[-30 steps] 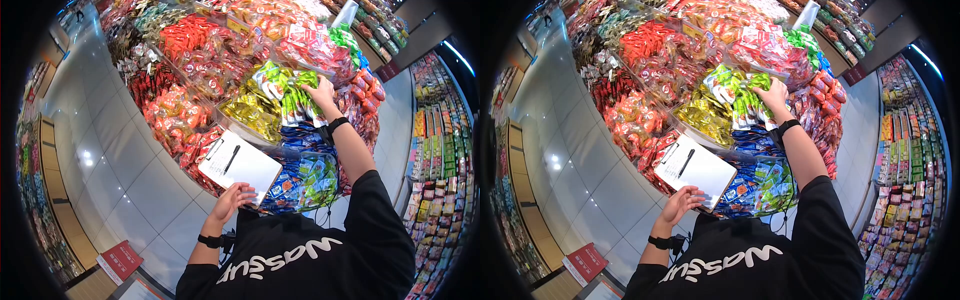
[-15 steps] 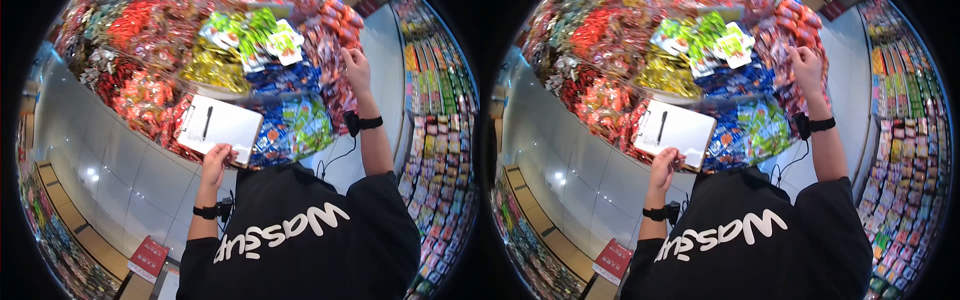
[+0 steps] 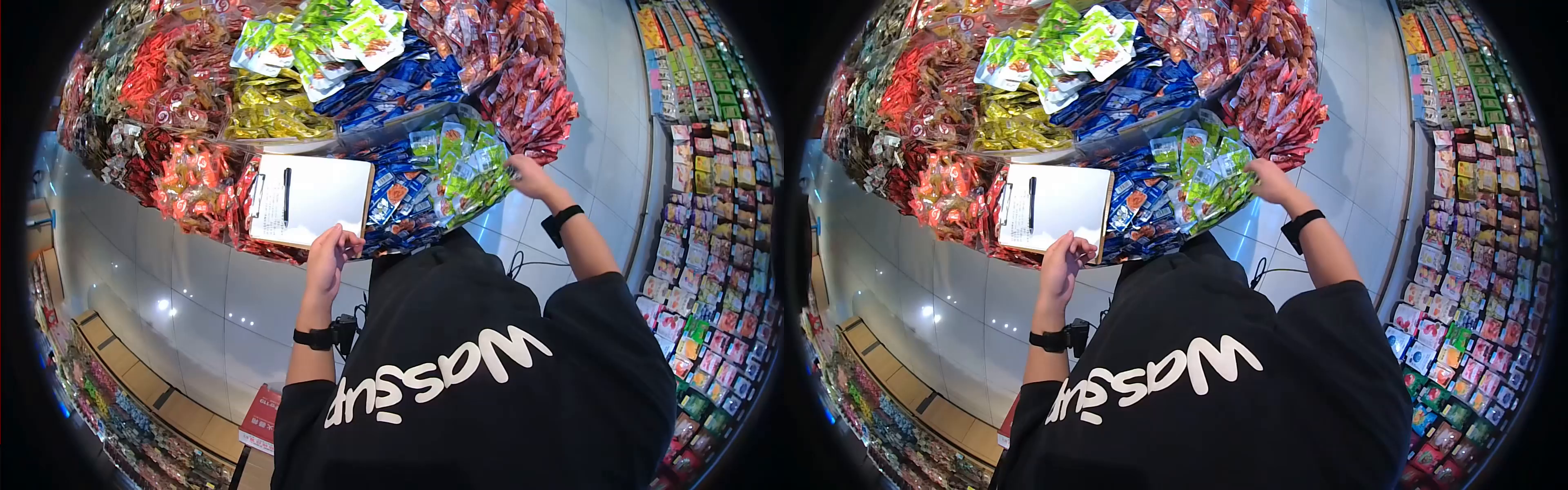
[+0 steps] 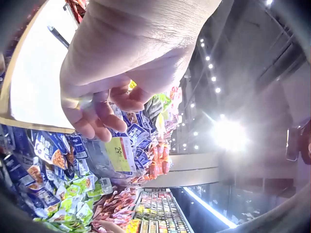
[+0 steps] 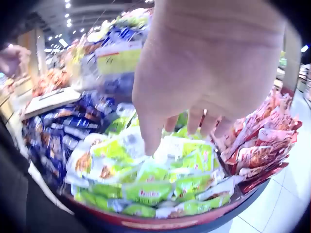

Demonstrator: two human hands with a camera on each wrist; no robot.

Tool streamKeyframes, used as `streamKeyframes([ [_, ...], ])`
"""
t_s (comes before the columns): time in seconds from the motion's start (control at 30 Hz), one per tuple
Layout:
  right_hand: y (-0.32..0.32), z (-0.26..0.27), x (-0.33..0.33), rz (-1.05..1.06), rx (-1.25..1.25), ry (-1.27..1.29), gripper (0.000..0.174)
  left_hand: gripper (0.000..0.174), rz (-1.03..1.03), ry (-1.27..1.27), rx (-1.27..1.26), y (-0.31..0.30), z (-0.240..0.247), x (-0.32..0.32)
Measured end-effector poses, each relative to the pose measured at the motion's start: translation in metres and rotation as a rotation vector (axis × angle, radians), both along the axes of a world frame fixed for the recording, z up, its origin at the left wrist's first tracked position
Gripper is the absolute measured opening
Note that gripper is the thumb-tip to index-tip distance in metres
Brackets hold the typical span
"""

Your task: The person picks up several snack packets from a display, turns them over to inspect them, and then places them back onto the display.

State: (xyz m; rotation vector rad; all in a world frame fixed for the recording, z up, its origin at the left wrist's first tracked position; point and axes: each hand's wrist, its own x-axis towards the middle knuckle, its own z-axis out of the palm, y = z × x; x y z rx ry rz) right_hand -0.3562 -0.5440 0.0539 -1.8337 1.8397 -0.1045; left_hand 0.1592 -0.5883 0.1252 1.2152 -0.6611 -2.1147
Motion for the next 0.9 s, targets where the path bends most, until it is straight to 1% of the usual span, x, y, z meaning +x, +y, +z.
streamKeyframes([
  [0.03,0.004,-0.001,0.01,0.13,0.012,0.065,0.053,0.031,0.0,-0.008,0.0,0.002,0.002,-0.003],
  [0.07,0.007,-0.005,0.018,0.219,0.014,0.156,0.074,0.03,0.011,-0.028,0.007,0.005,0.002,-0.006],
  [0.17,0.006,-0.024,0.024,0.446,0.003,0.273,0.077,0.026,0.055,-0.083,0.024,0.016,0.005,-0.019],
  [0.2,0.001,-0.032,0.024,0.439,0.075,0.252,0.081,0.025,0.073,-0.096,0.026,0.019,0.006,-0.024],
  [0.3,-0.016,-0.052,0.023,0.476,0.189,0.366,0.079,0.022,0.146,-0.14,0.043,0.035,0.013,-0.046],
  [0.33,-0.018,-0.056,0.02,0.503,0.17,0.367,0.073,0.022,0.17,-0.156,0.05,0.042,0.016,-0.056],
  [0.43,-0.016,-0.061,0.009,0.593,0.149,0.384,0.064,0.021,0.214,-0.141,0.049,0.06,0.017,-0.085],
  [0.53,-0.014,-0.074,0.004,0.549,0.121,0.329,0.056,0.021,0.279,-0.135,0.049,0.076,0.017,-0.118],
  [0.63,-0.014,-0.078,-0.009,0.559,0.138,0.231,0.059,0.02,0.316,-0.146,0.038,0.092,0.018,-0.147],
  [0.67,-0.013,-0.077,-0.014,0.561,0.088,0.199,0.053,0.019,0.324,-0.15,0.033,0.097,0.018,-0.156],
  [0.77,-0.017,-0.067,-0.027,0.492,0.077,0.078,0.05,0.02,0.358,-0.15,0.03,0.111,0.019,-0.177],
  [0.8,-0.017,-0.058,-0.03,0.469,-0.005,0.044,0.046,0.02,0.365,-0.156,0.035,0.115,0.022,-0.183],
  [0.9,-0.024,-0.053,-0.041,0.392,-0.058,-0.109,0.045,0.021,0.375,-0.173,0.042,0.126,0.029,-0.199],
])
